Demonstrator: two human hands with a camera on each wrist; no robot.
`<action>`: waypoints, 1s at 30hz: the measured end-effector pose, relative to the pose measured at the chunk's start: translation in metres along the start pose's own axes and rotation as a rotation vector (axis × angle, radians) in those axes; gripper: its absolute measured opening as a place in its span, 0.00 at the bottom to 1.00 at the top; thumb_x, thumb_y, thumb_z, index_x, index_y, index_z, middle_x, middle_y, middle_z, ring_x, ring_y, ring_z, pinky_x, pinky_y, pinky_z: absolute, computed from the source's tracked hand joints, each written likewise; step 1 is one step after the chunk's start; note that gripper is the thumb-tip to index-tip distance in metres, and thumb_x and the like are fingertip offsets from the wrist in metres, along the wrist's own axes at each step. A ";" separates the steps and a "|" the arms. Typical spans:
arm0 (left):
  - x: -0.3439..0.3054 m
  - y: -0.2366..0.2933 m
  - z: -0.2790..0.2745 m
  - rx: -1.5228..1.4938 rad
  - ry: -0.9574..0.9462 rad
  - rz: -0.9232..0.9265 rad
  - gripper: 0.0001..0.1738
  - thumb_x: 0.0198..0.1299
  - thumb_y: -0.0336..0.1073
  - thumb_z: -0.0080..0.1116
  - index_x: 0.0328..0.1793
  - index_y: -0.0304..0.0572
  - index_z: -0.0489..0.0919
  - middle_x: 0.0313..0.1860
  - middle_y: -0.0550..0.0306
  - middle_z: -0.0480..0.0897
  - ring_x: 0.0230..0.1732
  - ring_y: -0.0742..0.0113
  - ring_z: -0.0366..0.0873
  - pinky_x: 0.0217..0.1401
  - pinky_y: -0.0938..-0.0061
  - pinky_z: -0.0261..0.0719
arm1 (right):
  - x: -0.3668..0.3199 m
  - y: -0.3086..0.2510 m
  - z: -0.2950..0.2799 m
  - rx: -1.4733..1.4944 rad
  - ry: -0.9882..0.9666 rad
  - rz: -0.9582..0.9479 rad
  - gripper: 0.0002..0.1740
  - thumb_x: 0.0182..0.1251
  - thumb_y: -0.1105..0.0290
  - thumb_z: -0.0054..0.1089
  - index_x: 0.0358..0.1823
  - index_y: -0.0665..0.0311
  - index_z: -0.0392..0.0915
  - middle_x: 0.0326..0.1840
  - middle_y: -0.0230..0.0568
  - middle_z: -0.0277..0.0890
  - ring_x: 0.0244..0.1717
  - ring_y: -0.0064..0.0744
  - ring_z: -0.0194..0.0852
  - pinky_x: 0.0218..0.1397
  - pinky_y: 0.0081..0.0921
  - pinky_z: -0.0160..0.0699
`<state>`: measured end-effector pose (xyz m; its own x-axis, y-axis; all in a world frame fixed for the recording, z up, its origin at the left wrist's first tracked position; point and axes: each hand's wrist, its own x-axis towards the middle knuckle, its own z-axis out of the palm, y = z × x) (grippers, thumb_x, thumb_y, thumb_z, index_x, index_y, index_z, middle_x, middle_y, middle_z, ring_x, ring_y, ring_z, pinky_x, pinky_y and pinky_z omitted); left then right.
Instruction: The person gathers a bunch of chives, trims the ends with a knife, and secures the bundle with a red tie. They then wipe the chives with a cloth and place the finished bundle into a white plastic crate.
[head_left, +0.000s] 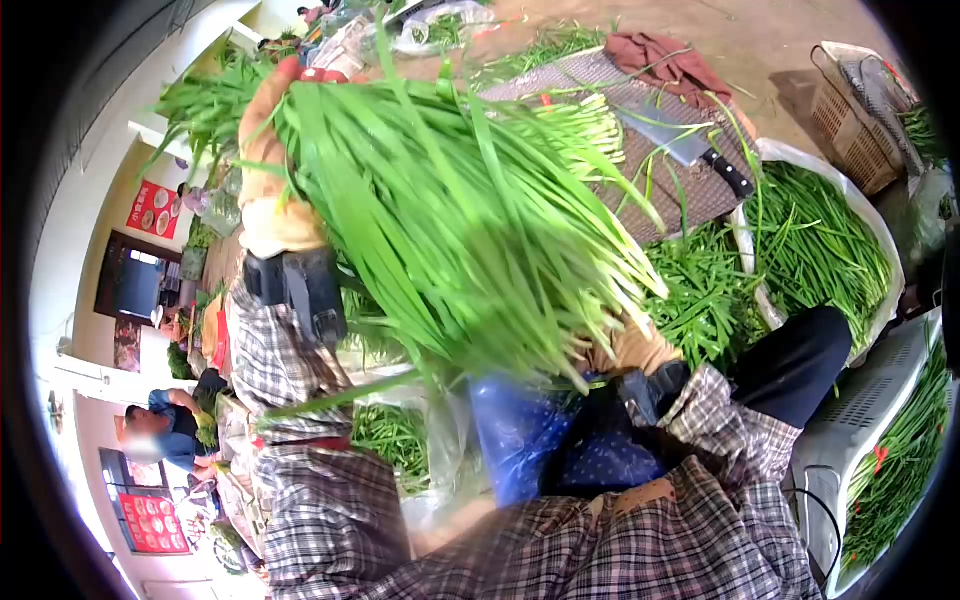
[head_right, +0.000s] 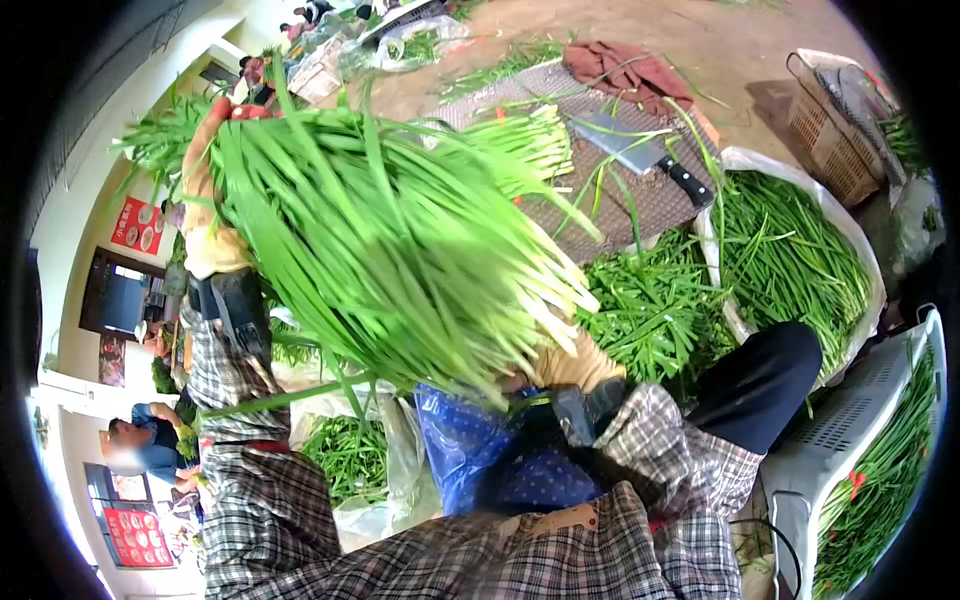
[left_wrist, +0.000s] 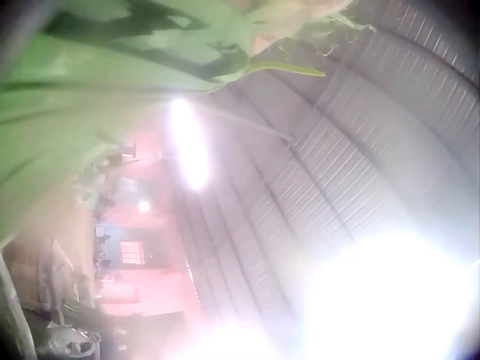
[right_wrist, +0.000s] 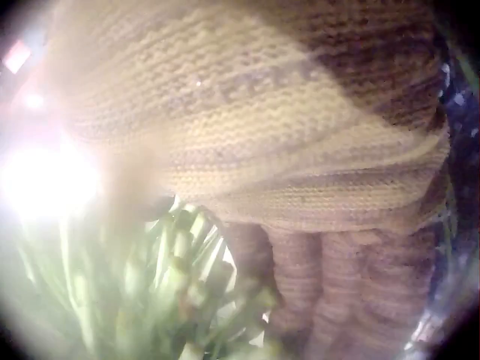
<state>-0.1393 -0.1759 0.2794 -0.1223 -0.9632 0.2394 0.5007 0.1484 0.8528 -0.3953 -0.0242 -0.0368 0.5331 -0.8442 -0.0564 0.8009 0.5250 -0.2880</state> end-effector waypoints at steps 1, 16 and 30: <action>0.016 0.015 0.002 0.029 -0.093 -0.136 0.14 0.72 0.38 0.54 0.44 0.31 0.77 0.36 0.48 0.83 0.42 0.55 0.83 0.50 0.61 0.84 | -0.008 -0.010 0.044 0.176 0.059 0.088 0.30 0.76 0.51 0.54 0.74 0.55 0.63 0.59 0.42 0.79 0.52 0.32 0.79 0.43 0.31 0.83; 0.130 -0.018 0.103 0.571 0.164 0.104 0.34 0.59 0.51 0.64 0.67 0.38 0.75 0.64 0.43 0.78 0.54 0.55 0.76 0.64 0.66 0.70 | -0.008 -0.098 0.160 -1.793 0.518 -0.879 0.67 0.34 0.62 0.86 0.74 0.74 0.50 0.70 0.67 0.60 0.72 0.63 0.57 0.77 0.46 0.59; 0.119 -0.016 0.210 0.792 -0.363 0.449 0.17 0.64 0.43 0.62 0.54 0.42 0.85 0.42 0.57 0.86 0.41 0.68 0.84 0.49 0.75 0.82 | 0.013 -0.212 0.125 -1.138 -0.046 -0.489 0.34 0.61 0.67 0.71 0.68 0.69 0.70 0.60 0.38 0.79 0.57 0.27 0.77 0.60 0.26 0.77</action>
<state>-0.3421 -0.2459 0.3917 -0.3835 -0.6725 0.6329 -0.1386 0.7195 0.6805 -0.5245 -0.1330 0.1429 0.2724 -0.9084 0.3172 0.2383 -0.2557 -0.9369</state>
